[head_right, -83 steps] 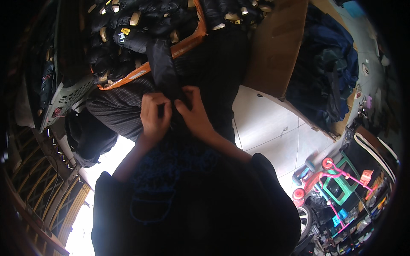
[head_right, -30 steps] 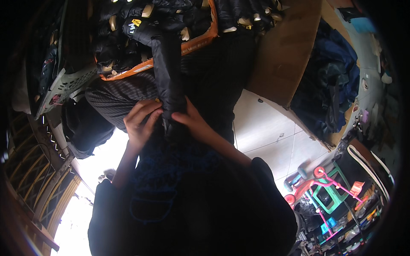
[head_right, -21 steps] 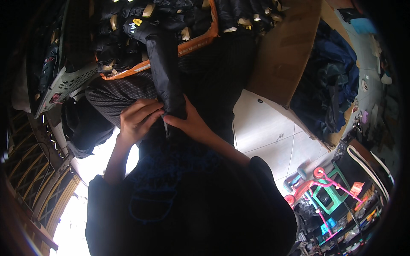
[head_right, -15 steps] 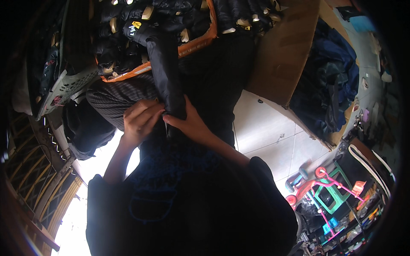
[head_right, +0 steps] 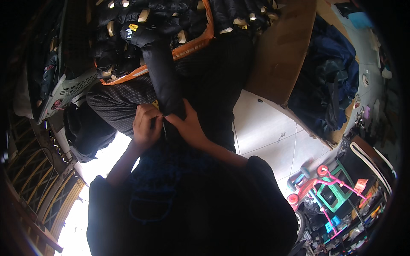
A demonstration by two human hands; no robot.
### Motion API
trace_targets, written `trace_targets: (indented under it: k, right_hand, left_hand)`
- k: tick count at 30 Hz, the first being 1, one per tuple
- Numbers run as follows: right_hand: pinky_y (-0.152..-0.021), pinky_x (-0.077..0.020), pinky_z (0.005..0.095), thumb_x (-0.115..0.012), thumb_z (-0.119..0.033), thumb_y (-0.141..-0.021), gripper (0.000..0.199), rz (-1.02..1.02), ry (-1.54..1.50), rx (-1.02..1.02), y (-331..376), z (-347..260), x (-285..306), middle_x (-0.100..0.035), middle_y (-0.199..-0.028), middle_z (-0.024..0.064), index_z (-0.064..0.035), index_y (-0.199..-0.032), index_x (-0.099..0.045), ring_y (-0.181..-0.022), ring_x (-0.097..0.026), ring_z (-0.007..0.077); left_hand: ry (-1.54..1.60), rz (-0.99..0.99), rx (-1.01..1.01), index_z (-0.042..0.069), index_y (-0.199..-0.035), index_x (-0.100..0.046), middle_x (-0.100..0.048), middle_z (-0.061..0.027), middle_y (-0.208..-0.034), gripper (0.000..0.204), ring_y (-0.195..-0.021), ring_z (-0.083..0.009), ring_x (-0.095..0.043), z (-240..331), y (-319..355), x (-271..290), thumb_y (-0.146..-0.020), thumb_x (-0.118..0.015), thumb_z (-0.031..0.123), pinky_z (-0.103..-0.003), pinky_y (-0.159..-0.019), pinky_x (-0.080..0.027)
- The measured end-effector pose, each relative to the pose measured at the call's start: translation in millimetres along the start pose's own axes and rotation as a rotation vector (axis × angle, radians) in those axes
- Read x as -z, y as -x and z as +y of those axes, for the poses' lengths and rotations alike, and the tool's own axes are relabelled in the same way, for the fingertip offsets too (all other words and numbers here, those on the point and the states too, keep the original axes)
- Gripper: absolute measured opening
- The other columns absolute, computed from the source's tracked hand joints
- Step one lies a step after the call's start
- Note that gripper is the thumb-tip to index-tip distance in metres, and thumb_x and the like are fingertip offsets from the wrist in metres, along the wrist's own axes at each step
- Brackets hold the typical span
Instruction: The person wraps a dark garment tightly around a cylindrical object, secures it with a yellow band, and places it into a crate. They repeat this process with another garment, organizing the wrapped items in the crate.
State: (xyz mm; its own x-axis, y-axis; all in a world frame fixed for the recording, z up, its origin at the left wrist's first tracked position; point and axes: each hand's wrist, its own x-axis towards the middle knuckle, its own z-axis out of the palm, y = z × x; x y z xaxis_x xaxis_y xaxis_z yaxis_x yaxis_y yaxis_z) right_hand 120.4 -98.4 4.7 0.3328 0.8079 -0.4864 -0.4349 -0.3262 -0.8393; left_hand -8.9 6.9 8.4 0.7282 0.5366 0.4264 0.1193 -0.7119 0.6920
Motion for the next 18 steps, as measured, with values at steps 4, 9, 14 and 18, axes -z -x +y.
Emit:
trace_targets:
  k: [4,9,14,18]
  right_hand:
    - [-0.095,-0.0433,0.0325,-0.066,-0.018,-0.087,0.051,-0.077,-0.001,0.048,3,-6,3,-0.057,-0.116,0.0128,0.0018,-0.13,-0.046,-0.109,-0.054,0.018]
    - [-0.098,-0.0416,0.0341,-0.062,-0.017,-0.091,0.05,-0.196,0.03,-0.027,3,-13,6,-0.055,-0.118,0.0137,0.0008,-0.132,-0.042,-0.113,-0.053,0.0194]
    - [-0.099,-0.0408,0.0348,-0.061,-0.017,-0.092,0.048,-0.188,0.08,0.056,5,-9,4,-0.054,-0.119,0.0142,0.0003,-0.132,-0.041,-0.115,-0.052,0.0201]
    - [-0.099,-0.0407,0.0349,-0.061,-0.018,-0.093,0.048,-0.118,0.137,0.115,8,-9,2,-0.053,-0.119,0.0145,0.0001,-0.132,-0.04,-0.115,-0.051,0.0204]
  left_hand:
    - [0.032,0.051,0.15,0.002,-0.091,-0.056,-0.057,-0.0126,-0.088,0.024,-0.082,-0.0295,-0.059,1,14,-1,-0.072,-0.067,-0.007,-0.038,-0.073,-0.046]
    - [0.034,0.071,0.121,0.002,-0.093,-0.059,-0.057,-0.012,-0.088,0.025,-0.081,-0.0289,-0.058,10,1,13,-0.07,-0.069,-0.003,-0.038,-0.071,-0.047]
    - [-0.031,0.053,-0.013,0.001,-0.091,-0.065,-0.058,-0.0116,-0.088,0.025,-0.08,-0.0274,-0.059,13,-8,20,-0.068,-0.074,-0.002,-0.036,-0.07,-0.048]
    - [-0.069,0.029,-0.033,0.004,-0.089,-0.066,-0.061,-0.0082,-0.09,0.024,-0.081,-0.0249,-0.06,16,-10,18,-0.068,-0.075,-0.004,-0.036,-0.069,-0.047]
